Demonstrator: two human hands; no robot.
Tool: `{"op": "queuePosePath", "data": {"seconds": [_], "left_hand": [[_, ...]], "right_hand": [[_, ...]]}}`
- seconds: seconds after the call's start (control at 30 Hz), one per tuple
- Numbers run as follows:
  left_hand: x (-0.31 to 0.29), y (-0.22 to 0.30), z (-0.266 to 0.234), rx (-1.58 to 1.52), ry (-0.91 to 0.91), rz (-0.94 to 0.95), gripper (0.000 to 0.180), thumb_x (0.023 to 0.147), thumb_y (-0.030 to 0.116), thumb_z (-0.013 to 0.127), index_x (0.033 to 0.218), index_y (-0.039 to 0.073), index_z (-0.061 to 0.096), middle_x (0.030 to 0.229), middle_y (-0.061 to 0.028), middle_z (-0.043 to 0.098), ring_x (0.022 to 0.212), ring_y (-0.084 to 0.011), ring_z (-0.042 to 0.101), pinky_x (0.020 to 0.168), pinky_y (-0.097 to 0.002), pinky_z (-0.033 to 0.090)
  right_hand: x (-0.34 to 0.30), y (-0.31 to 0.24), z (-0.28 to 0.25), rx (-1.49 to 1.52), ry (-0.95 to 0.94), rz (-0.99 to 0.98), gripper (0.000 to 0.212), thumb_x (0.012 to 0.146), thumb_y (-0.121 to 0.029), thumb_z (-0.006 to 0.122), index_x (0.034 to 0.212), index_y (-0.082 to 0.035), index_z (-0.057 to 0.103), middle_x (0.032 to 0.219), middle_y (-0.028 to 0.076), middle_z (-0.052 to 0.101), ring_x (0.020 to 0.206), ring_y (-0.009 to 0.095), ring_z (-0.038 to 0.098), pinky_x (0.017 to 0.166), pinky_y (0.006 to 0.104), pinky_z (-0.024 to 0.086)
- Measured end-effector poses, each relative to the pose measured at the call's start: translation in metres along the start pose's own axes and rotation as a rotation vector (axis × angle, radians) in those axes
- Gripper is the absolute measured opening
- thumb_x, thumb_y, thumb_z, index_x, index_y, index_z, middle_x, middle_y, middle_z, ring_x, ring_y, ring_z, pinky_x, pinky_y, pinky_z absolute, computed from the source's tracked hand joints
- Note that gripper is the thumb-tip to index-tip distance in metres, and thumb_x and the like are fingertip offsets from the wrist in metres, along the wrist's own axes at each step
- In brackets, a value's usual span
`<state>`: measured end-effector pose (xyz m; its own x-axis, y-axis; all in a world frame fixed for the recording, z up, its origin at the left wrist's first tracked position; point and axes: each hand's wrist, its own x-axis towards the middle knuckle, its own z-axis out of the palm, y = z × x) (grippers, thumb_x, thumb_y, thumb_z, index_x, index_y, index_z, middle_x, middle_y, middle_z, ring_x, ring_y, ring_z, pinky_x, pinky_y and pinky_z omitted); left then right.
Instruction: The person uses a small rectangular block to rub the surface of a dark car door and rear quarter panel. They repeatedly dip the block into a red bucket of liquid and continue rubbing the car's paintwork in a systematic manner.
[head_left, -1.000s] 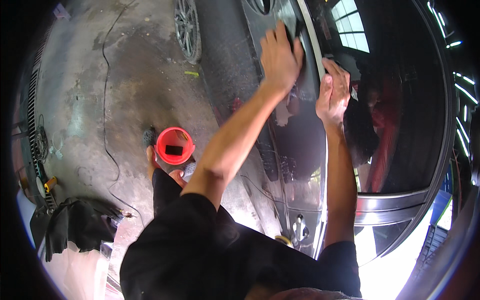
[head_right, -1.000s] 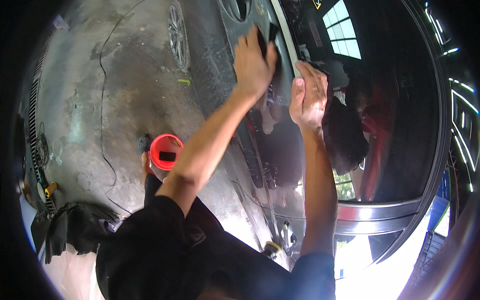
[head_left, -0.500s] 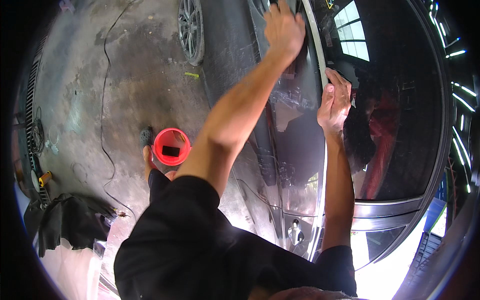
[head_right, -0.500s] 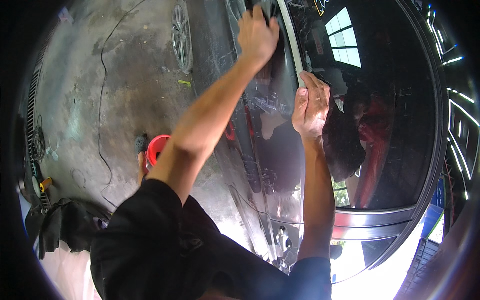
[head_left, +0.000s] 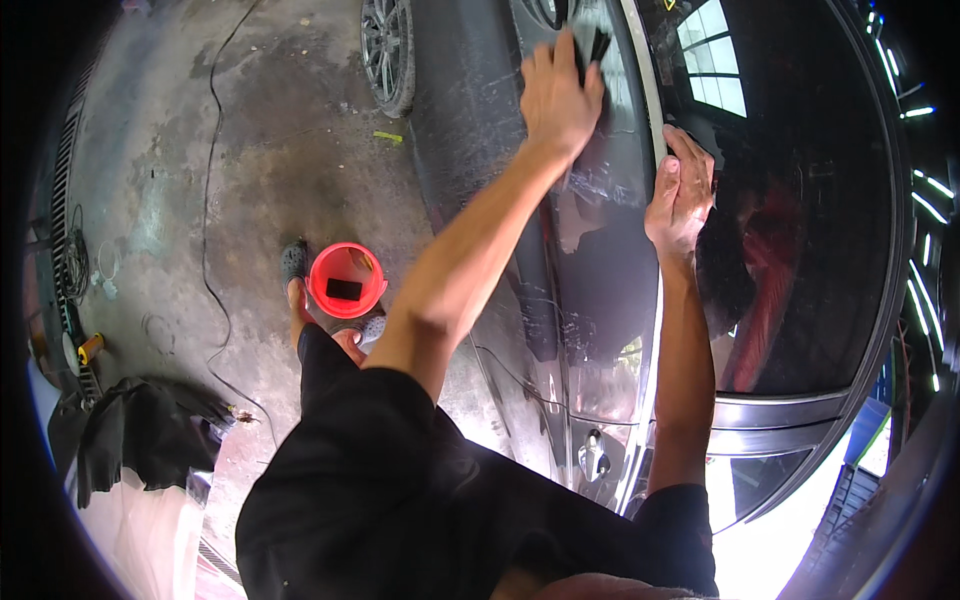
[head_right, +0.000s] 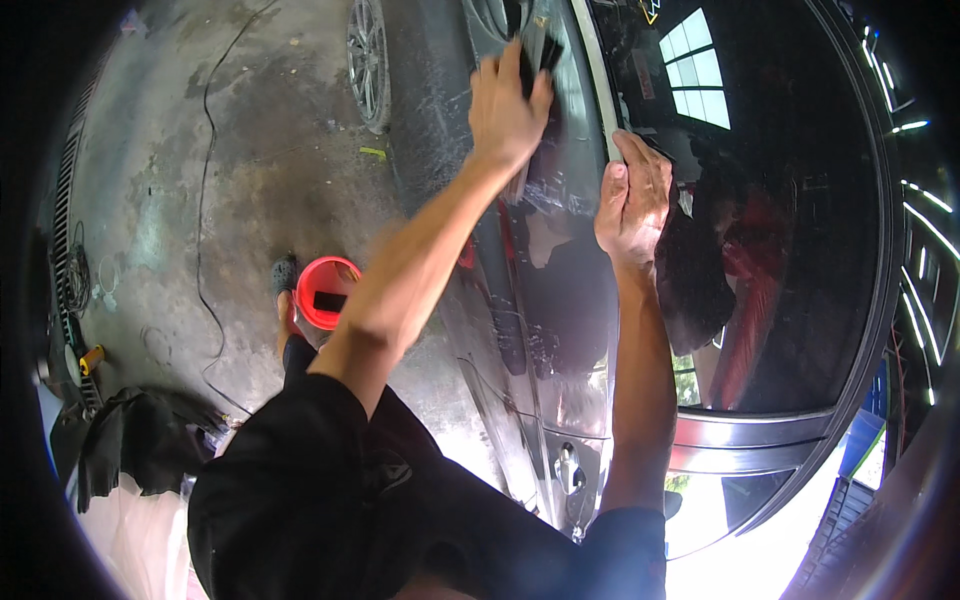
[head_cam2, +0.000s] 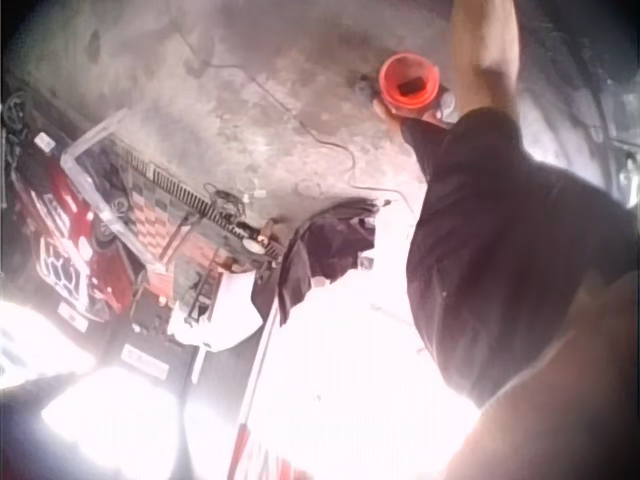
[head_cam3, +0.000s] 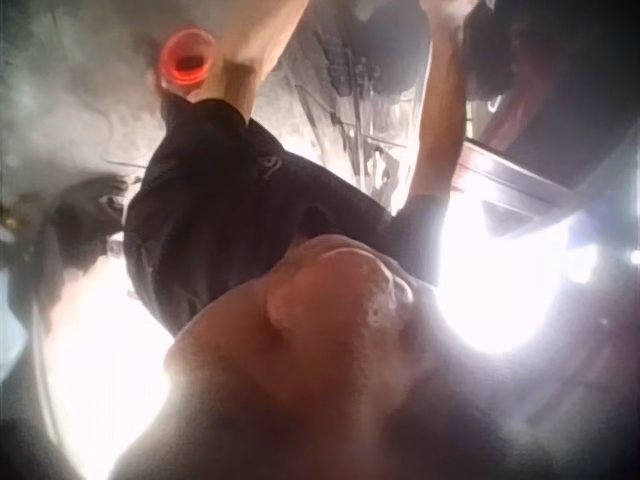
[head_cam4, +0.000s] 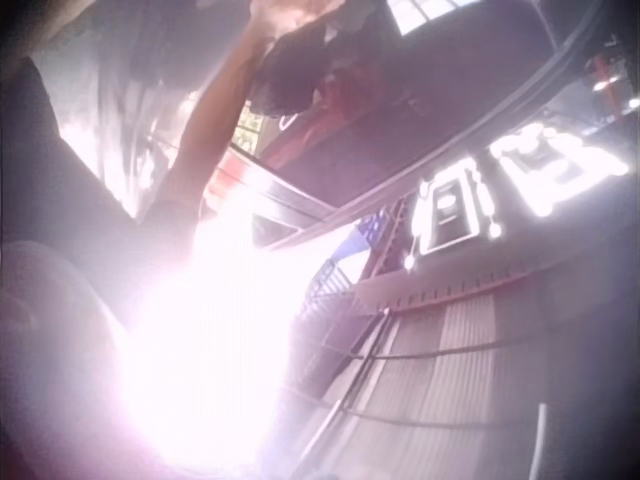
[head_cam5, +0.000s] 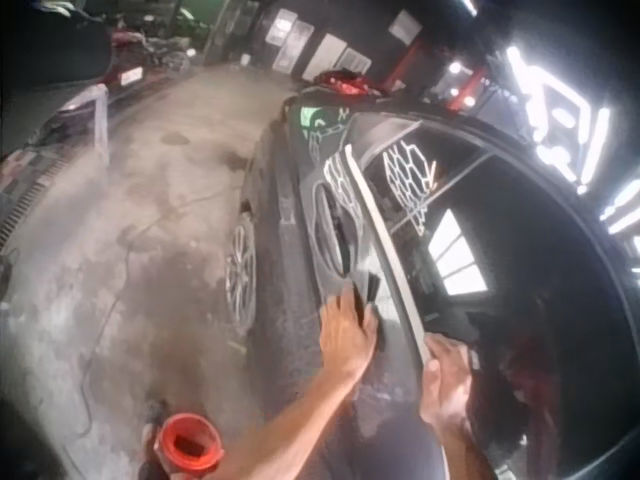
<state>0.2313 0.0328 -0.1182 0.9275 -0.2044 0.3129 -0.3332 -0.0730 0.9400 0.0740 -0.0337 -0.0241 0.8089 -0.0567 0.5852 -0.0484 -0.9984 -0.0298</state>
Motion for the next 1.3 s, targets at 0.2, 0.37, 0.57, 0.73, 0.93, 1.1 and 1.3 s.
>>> {"op": "queuePosePath", "data": {"seconds": [0.2, 0.37, 0.57, 0.73, 0.93, 1.1, 1.3], "left_hand": [[0.000, -0.005, 0.004, -0.026, -0.008, -0.037, 0.063, 0.094, 0.021, 0.073, 0.147, -0.003, 0.048, 0.122, -0.0241, 0.056, 0.111, -0.0426, 0.058, 0.090, -0.0542, 0.055], [-0.067, -0.001, -0.011, -0.104, -0.108, -0.142, 0.063, 0.097, 0.026, 0.070, 0.149, -0.003, 0.048, 0.123, -0.0265, 0.058, 0.113, -0.0445, 0.058, 0.098, -0.0537, 0.052], [-0.012, 0.010, 0.000, -0.096, -0.041, -0.221, 0.062, 0.094, 0.026, 0.072, 0.144, -0.003, 0.048, 0.127, -0.0269, 0.058, 0.118, -0.0470, 0.058, 0.103, -0.0536, 0.049], [-0.045, 0.007, 0.002, -0.099, -0.032, -0.186, 0.064, 0.094, 0.020, 0.072, 0.144, -0.006, 0.042, 0.130, -0.0278, 0.053, 0.117, -0.0481, 0.056, 0.097, -0.0578, 0.050], [-0.038, 0.013, -0.001, -0.084, -0.031, -0.273, 0.064, 0.095, 0.024, 0.072, 0.146, -0.004, 0.044, 0.133, -0.0292, 0.056, 0.122, -0.0468, 0.057, 0.103, -0.0549, 0.048], [-0.011, 0.011, 0.000, -0.100, -0.073, -0.298, 0.063, 0.096, 0.022, 0.070, 0.146, -0.007, 0.043, 0.132, -0.0300, 0.053, 0.120, -0.0480, 0.057, 0.103, -0.0564, 0.048], [-0.073, 0.013, -0.007, -0.076, -0.068, -0.213, 0.068, 0.096, 0.020, 0.071, 0.150, -0.005, 0.039, 0.127, -0.0265, 0.052, 0.116, -0.0459, 0.055, 0.094, -0.0583, 0.052]], "right_hand": [[-0.002, 0.003, -0.002, -0.026, -0.002, 0.016, 0.031, 0.109, -0.014, 0.053, 0.126, 0.006, 0.069, 0.123, 0.021, 0.072, 0.112, 0.036, 0.066, 0.099, 0.0452, 0.051], [-0.004, -0.001, -0.003, -0.055, -0.021, 0.031, 0.039, 0.115, -0.024, 0.045, 0.128, 0.005, 0.069, 0.124, 0.021, 0.073, 0.113, 0.036, 0.066, 0.099, 0.0446, 0.052], [-0.003, 0.001, 0.000, -0.048, -0.016, 0.009, 0.039, 0.114, -0.023, 0.046, 0.128, 0.004, 0.069, 0.124, 0.020, 0.073, 0.113, 0.036, 0.066, 0.099, 0.0437, 0.052], [-0.005, 0.003, -0.001, -0.042, -0.010, 0.021, 0.038, 0.114, -0.023, 0.047, 0.128, 0.004, 0.070, 0.124, 0.020, 0.073, 0.114, 0.035, 0.066, 0.099, 0.0430, 0.052], [-0.004, 0.002, -0.001, -0.049, -0.016, 0.026, 0.037, 0.113, -0.021, 0.048, 0.128, 0.004, 0.070, 0.125, 0.020, 0.073, 0.115, 0.035, 0.066, 0.099, 0.0431, 0.052], [-0.003, 0.004, 0.001, -0.034, 0.014, -0.016, 0.035, 0.112, -0.019, 0.049, 0.127, 0.005, 0.070, 0.124, 0.020, 0.073, 0.113, 0.036, 0.067, 0.099, 0.0436, 0.053], [-0.008, 0.007, 0.000, -0.043, 0.001, -0.002, 0.032, 0.109, -0.018, 0.056, 0.125, 0.005, 0.070, 0.121, 0.021, 0.073, 0.111, 0.036, 0.068, 0.099, 0.0447, 0.051]]}}
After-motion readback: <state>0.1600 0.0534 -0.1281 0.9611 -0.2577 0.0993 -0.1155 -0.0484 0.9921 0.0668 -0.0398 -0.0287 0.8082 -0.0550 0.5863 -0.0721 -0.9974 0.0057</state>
